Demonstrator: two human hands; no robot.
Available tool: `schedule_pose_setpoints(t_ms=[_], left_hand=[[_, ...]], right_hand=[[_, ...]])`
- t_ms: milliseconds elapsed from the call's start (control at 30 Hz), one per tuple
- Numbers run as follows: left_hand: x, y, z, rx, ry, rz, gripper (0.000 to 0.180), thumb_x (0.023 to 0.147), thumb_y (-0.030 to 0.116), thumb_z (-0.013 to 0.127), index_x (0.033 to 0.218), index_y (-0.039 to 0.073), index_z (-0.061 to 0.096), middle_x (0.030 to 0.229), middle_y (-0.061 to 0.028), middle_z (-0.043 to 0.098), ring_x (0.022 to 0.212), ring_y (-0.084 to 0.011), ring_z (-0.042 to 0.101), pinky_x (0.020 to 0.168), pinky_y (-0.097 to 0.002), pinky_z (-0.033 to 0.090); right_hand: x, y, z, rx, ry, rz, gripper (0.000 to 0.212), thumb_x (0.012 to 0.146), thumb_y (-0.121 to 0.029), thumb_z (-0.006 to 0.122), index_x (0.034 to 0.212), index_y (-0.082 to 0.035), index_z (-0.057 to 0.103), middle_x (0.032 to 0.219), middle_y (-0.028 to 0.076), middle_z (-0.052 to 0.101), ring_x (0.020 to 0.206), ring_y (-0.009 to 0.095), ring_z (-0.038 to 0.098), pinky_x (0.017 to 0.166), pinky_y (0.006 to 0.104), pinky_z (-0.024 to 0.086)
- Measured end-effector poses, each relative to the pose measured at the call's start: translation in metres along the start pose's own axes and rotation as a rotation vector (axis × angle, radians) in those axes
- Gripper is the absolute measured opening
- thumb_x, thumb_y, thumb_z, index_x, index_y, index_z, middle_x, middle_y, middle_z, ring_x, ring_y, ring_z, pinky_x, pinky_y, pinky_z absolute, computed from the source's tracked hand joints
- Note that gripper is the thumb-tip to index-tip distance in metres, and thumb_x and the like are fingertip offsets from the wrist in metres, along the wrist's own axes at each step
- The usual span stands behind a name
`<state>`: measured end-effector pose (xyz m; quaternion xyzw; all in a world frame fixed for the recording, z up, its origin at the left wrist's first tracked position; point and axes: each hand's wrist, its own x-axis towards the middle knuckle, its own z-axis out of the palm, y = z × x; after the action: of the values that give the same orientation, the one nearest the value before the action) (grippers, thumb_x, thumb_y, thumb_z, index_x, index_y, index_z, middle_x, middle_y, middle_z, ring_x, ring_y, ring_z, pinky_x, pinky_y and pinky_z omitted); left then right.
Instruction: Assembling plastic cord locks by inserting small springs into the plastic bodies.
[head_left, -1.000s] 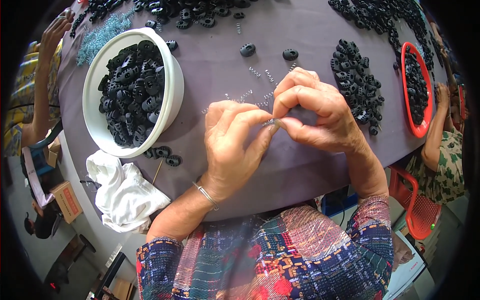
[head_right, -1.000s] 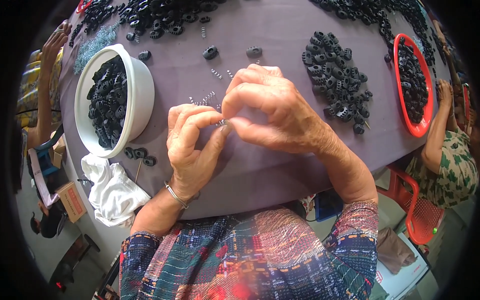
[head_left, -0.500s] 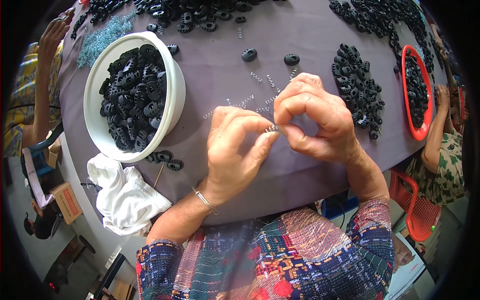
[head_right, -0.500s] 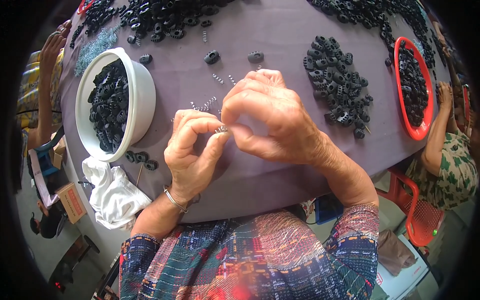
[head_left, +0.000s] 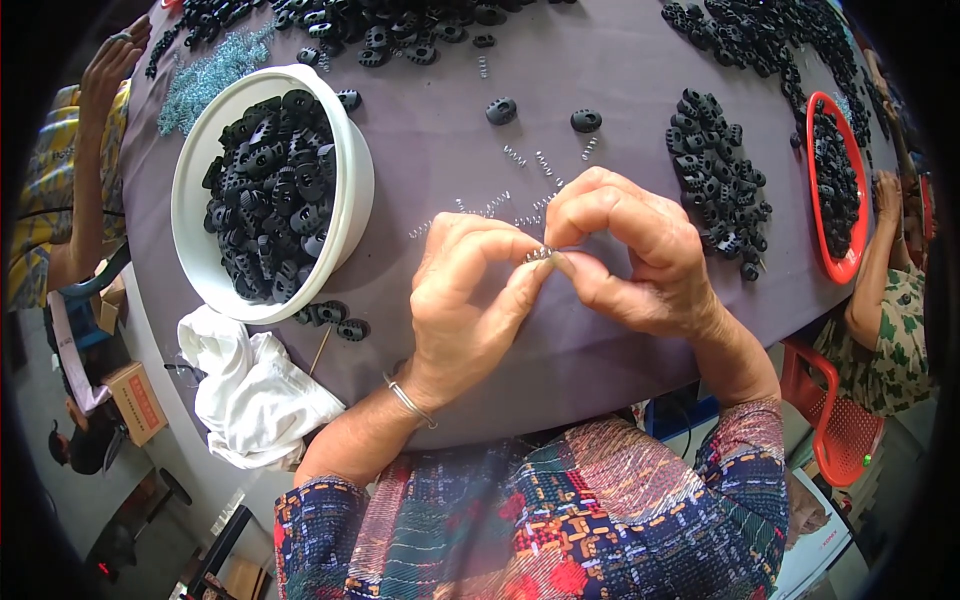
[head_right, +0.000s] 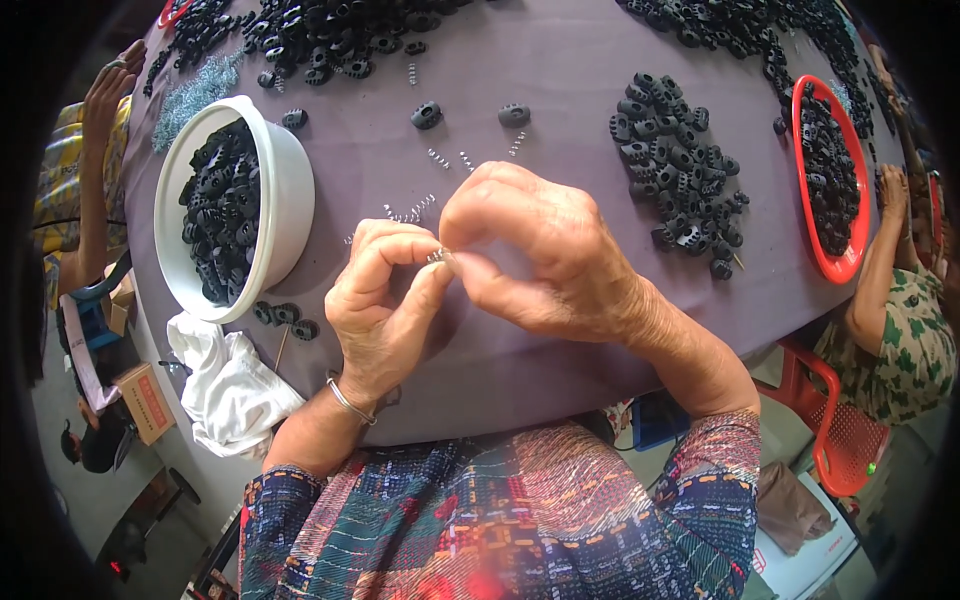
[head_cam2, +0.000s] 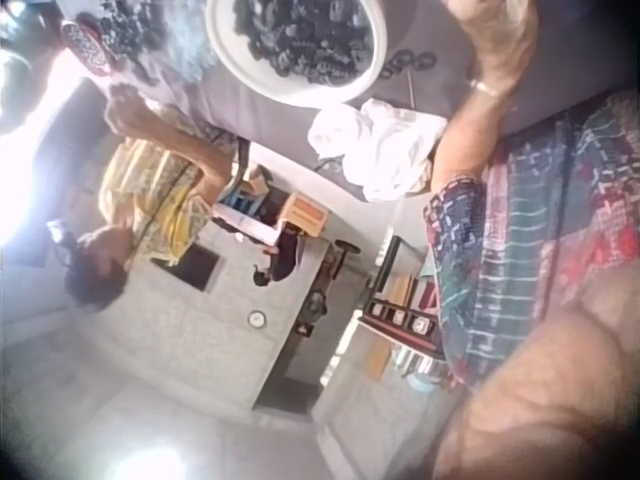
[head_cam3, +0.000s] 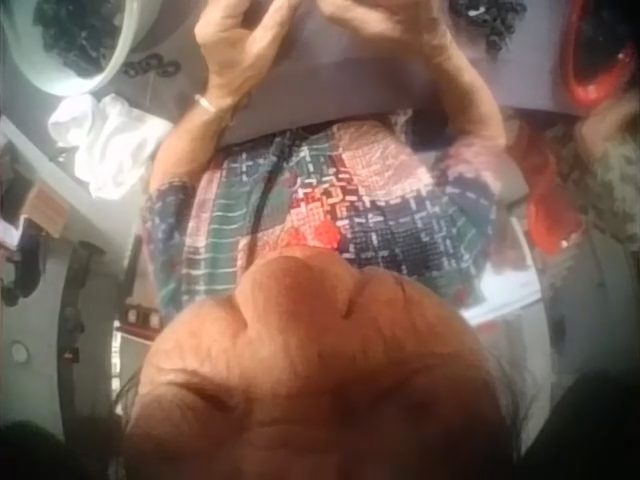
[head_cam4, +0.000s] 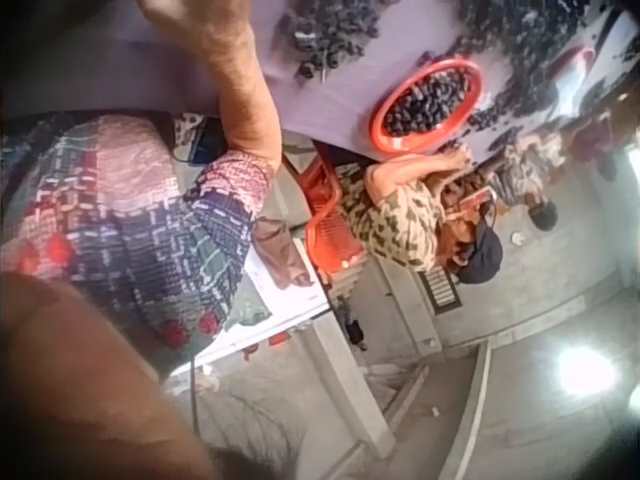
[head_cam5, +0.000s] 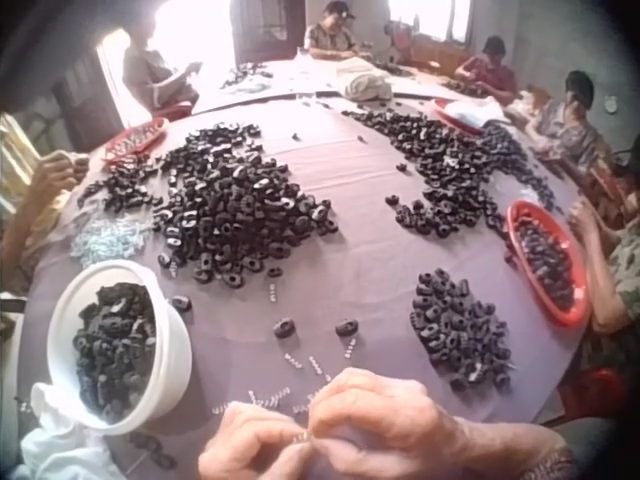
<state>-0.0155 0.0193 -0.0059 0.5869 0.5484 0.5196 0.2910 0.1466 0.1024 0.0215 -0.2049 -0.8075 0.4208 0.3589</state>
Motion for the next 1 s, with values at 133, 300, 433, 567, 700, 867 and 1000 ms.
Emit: schedule_pose_setpoints(t_ms=[133,300,433,567,700,867,1000], left_hand=[[0.001,0.000,0.002,0.108,0.038,0.085,0.021,0.068,-0.001,0.077,0.084,0.004,0.065,0.083,-0.0062,0.063,0.080,-0.0228,0.056,0.070,-0.0333,0.046],[0.000,0.001,0.001,0.054,0.055,0.072,0.023,0.066,-0.002,0.078,0.084,0.004,0.065,0.082,-0.0065,0.063,0.079,-0.0228,0.056,0.069,-0.0334,0.046],[0.000,0.000,-0.002,0.003,0.015,0.084,0.022,0.066,-0.002,0.078,0.084,0.004,0.066,0.082,-0.0068,0.063,0.079,-0.0232,0.056,0.068,-0.0333,0.046],[0.001,0.002,-0.004,0.028,-0.027,0.106,0.017,0.071,0.002,0.077,0.083,0.003,0.065,0.081,-0.0073,0.063,0.078,-0.0235,0.056,0.069,-0.0345,0.046],[0.004,0.004,-0.006,0.187,-0.124,0.226,0.016,0.069,0.008,0.076,0.080,0.007,0.065,0.081,-0.0042,0.063,0.078,-0.0220,0.055,0.071,-0.0356,0.042],[0.001,0.003,-0.001,0.482,-0.007,0.315,0.025,0.059,0.011,0.080,0.078,0.013,0.064,0.083,0.0012,0.061,0.077,-0.0202,0.054,0.072,-0.0357,0.038],[0.001,0.004,-0.002,0.538,0.008,0.244,0.024,0.058,0.013,0.079,0.077,0.015,0.063,0.083,0.0018,0.058,0.081,-0.0203,0.053,0.074,-0.0360,0.037]], right_hand=[[-0.002,-0.001,-0.001,0.044,-0.023,0.064,0.021,0.070,0.013,0.064,0.086,0.001,0.057,0.079,0.008,0.060,0.076,0.022,0.058,0.070,0.0314,0.048],[-0.005,-0.001,-0.001,0.358,-0.006,0.304,0.012,0.080,0.008,0.063,0.088,0.000,0.060,0.084,0.003,0.059,0.080,0.010,0.057,0.073,0.0253,0.047],[-0.005,-0.003,-0.001,0.579,0.007,0.392,0.011,0.083,0.007,0.062,0.090,0.000,0.060,0.087,0.001,0.059,0.083,0.009,0.056,0.076,0.0248,0.046],[-0.006,-0.002,-0.003,0.666,0.005,0.430,0.011,0.084,0.007,0.063,0.092,0.000,0.061,0.090,0.001,0.060,0.087,0.008,0.055,0.079,0.0246,0.047],[-0.004,-0.006,-0.005,0.730,0.119,0.503,0.014,0.079,0.009,0.067,0.086,-0.001,0.059,0.089,0.008,0.058,0.085,0.015,0.057,0.076,0.0265,0.048],[0.004,-0.002,-0.021,-0.080,-0.050,0.149,0.021,0.069,0.013,0.065,0.084,0.001,0.060,0.083,0.009,0.062,0.079,0.019,0.061,0.069,0.0281,0.049],[0.001,0.000,-0.022,-0.263,-0.159,0.080,0.017,0.070,0.008,0.069,0.082,-0.001,0.061,0.079,0.009,0.061,0.072,0.023,0.062,0.063,0.0317,0.051]])
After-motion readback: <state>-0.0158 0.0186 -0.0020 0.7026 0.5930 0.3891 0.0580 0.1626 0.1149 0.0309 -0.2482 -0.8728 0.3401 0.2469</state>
